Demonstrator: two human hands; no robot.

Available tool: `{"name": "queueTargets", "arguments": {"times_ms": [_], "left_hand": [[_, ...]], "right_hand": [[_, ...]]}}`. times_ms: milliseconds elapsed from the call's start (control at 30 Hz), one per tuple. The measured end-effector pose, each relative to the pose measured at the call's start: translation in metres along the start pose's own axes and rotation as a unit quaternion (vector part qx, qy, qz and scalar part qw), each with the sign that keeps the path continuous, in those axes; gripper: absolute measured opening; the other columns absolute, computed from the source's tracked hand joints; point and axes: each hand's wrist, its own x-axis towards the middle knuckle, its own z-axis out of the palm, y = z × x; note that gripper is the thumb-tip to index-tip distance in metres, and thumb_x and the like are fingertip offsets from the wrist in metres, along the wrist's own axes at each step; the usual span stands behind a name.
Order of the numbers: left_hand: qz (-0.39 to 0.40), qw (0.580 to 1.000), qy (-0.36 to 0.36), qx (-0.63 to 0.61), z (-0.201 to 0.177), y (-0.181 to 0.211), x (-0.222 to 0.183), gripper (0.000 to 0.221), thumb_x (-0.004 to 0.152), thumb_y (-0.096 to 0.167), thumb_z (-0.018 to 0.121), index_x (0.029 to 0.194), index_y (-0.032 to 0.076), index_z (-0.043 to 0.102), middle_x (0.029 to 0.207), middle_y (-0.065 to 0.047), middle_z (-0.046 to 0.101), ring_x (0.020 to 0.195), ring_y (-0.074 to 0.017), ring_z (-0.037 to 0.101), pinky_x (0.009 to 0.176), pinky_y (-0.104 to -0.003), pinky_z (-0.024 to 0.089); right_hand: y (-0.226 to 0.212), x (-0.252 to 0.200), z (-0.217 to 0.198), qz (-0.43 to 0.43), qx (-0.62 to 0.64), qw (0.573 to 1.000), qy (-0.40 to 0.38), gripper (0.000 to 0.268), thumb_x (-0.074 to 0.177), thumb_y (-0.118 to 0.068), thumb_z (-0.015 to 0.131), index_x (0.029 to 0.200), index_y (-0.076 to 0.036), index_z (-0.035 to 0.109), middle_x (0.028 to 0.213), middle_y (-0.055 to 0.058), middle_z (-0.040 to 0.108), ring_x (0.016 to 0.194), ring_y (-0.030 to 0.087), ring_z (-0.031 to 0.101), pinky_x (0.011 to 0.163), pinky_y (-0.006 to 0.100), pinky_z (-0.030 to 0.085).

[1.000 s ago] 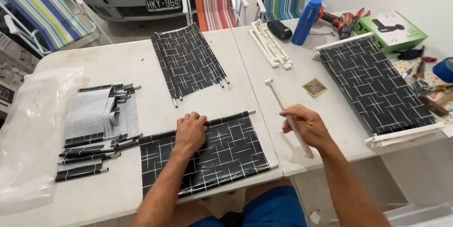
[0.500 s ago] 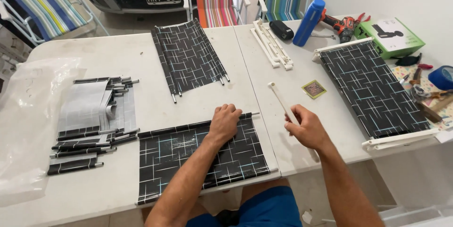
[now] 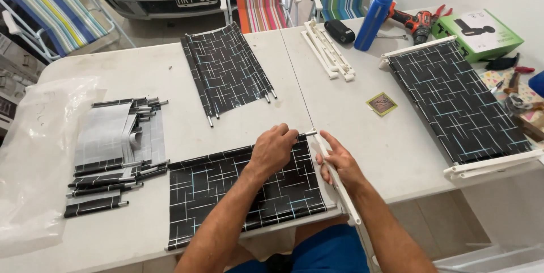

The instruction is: Assembling a multi-tier shelf unit by inserting plastic support rods into the sleeves of patterned shelf liners.

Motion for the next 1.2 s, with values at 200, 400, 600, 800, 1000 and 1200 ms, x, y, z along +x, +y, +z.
{"name": "queueTargets", "arguments": {"times_ms": [200,400,600,800,1000,1200], "left_hand": [[-0.01,1.0,0.003,0.015,0.016,0.002,-0.004,0.016,0.099,0.028,0.052,0.096,0.015,0.061,0.079,-0.004,0.049,0.065,-0.0273,0.06,0.057,-0.037,0.052],[-0.008,1.0,0.013,-0.01,0.009,0.004,-0.004,0.022,0.104,0.031,0.05,0.096,0.015,0.063,0.077,-0.004,0.05,0.066,-0.0291,0.061,0.058,-0.039,0.053],[0.015,0.999,0.033,-0.004,0.005,0.007,-0.001,0.021,0.101,0.021,0.046,0.088,0.018,0.063,0.072,-0.001,0.052,0.066,-0.0249,0.064,0.056,-0.035,0.054],[0.014,1.0,0.027,0.008,-0.007,0.014,-0.003,0.026,0.097,0.014,0.043,0.084,0.02,0.064,0.068,0.002,0.053,0.062,-0.0188,0.063,0.054,-0.03,0.052],[0.015,0.998,0.044,0.047,-0.007,0.016,0.0,0.015,0.087,0.015,0.049,0.083,0.02,0.063,0.071,0.001,0.054,0.067,-0.0212,0.066,0.054,-0.032,0.053],[0.008,0.999,0.015,0.051,-0.006,0.015,0.0,0.017,0.081,0.013,0.049,0.084,0.019,0.065,0.072,0.0,0.056,0.068,-0.0226,0.067,0.056,-0.034,0.054]], "right_hand": [[0.01,0.004,0.001,-0.021,0.024,0.999,0.029,0.056,0.103,-0.012,0.039,0.158,-0.015,0.033,0.072,0.021,0.059,0.036,0.029,0.06,0.022,0.032,0.047],[0.005,0.0,0.006,-0.031,0.026,0.999,0.02,0.056,0.102,-0.013,0.041,0.158,-0.014,0.033,0.074,0.023,0.062,0.038,0.03,0.064,0.023,0.033,0.05],[-0.005,-0.005,0.019,-0.072,-0.053,0.996,0.031,0.057,0.1,-0.006,0.042,0.156,-0.008,0.037,0.067,0.024,0.064,0.036,0.03,0.064,0.023,0.032,0.049],[-0.016,-0.01,0.028,-0.102,-0.107,0.989,0.031,0.056,0.098,-0.003,0.046,0.153,-0.007,0.044,0.063,0.025,0.065,0.033,0.03,0.062,0.021,0.032,0.048],[-0.021,-0.01,0.042,-0.129,-0.121,0.983,0.046,0.056,0.098,-0.004,0.046,0.153,-0.005,0.042,0.06,0.02,0.063,0.034,0.026,0.061,0.024,0.031,0.049],[-0.014,-0.008,0.046,-0.133,-0.118,0.983,0.053,0.055,0.097,-0.004,0.047,0.152,-0.004,0.043,0.058,0.02,0.061,0.033,0.027,0.06,0.023,0.032,0.048]]}}
